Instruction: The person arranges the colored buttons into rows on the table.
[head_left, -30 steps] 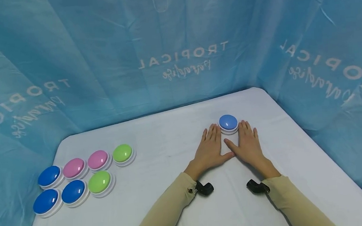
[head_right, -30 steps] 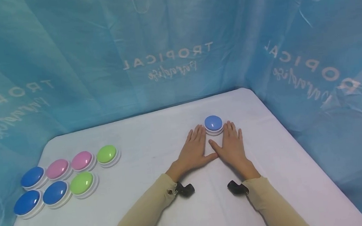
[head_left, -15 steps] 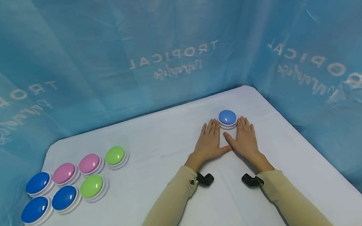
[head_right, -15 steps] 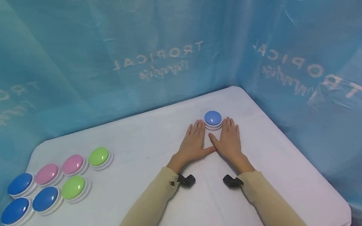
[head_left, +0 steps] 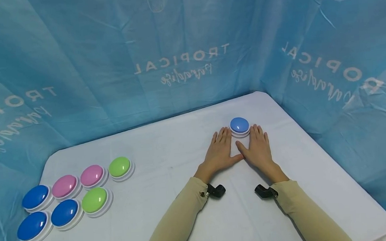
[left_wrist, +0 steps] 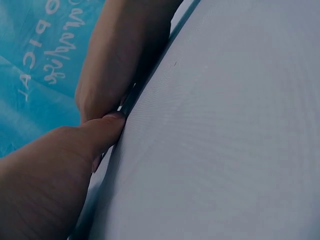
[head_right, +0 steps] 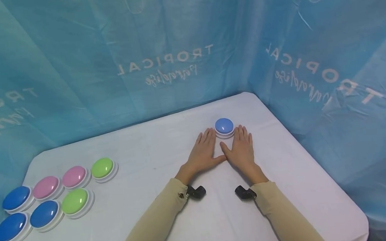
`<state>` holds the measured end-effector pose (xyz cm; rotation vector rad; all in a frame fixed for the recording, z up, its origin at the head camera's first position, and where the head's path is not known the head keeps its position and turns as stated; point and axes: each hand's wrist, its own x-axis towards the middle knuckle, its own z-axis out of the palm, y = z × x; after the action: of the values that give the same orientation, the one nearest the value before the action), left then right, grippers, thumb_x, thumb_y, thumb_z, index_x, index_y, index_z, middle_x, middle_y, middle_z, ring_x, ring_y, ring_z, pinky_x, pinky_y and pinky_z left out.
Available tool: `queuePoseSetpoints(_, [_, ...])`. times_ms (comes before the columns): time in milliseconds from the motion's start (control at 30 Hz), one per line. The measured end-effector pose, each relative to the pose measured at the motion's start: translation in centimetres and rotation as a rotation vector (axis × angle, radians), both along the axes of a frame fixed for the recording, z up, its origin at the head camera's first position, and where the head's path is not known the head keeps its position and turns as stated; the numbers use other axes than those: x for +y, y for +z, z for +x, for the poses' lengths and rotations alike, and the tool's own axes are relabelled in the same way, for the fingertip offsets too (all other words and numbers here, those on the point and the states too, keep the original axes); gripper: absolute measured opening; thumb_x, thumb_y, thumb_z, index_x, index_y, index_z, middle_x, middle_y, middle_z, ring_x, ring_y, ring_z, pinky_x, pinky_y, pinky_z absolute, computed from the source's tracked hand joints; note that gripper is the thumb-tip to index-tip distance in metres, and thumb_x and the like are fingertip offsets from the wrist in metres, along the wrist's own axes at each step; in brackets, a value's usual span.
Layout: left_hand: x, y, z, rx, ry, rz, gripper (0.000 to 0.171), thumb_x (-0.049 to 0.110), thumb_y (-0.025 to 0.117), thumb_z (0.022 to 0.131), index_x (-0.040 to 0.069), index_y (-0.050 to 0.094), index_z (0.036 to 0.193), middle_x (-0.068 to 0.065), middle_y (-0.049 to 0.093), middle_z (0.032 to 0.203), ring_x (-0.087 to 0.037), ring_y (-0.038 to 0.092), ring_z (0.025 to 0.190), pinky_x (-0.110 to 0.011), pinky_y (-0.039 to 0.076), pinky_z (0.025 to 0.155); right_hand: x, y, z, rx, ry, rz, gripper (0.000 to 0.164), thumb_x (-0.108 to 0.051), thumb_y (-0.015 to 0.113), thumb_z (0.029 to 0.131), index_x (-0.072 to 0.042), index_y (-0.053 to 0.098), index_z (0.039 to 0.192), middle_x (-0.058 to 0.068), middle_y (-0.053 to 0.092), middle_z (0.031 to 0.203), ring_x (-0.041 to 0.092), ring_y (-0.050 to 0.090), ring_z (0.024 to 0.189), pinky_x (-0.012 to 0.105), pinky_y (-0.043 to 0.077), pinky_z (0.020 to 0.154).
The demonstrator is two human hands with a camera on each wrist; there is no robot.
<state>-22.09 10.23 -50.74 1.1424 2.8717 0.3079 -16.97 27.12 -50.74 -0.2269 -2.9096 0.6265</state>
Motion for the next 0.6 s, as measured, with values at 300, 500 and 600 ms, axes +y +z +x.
queuePoseSetpoints(300, [-0.05, 0.26, 0.18, -0.015, -0.001, 0.002, 0.109, 0.072, 0.051, 0.098, 0.001, 0.006, 0.168, -0.016, 0.010, 0.177, -0.025, 0.004, 0.166, -0.044, 0.005, 0.135, 0.00, 0.06, 0.09, -0.022, -0.004, -0.002, 0.093, -0.045, 0.060, 0.102, 0.015, 0.020, 0.160, 0.036, 0.016, 0.170, 0.051, 0.009, 0.160, 0.068, 0.006, 0.130])
queuePoseSetpoints(500, [-0.09, 0.28, 0.12, -0.027, -0.002, 0.007, 0.109, 0.071, 0.051, 0.099, 0.001, 0.006, 0.168, -0.016, 0.009, 0.177, -0.025, 0.005, 0.166, -0.043, 0.004, 0.135, 0.00, -0.10, 0.05, -0.014, -0.003, -0.004, 0.093, -0.045, 0.060, 0.102, 0.015, 0.020, 0.160, 0.036, 0.016, 0.170, 0.052, 0.010, 0.160, 0.068, 0.006, 0.129])
queuePoseSetpoints(600, [-0.20, 0.12, 0.01, -0.023, 0.001, 0.016, 0.107, 0.070, 0.052, 0.099, 0.001, 0.007, 0.168, -0.016, 0.010, 0.177, -0.025, 0.006, 0.166, -0.043, 0.004, 0.135, -0.38, -0.07, 0.19, -0.009, -0.009, 0.002, 0.093, -0.044, 0.061, 0.102, 0.017, 0.020, 0.159, 0.038, 0.016, 0.169, 0.052, 0.010, 0.160, 0.068, 0.007, 0.129])
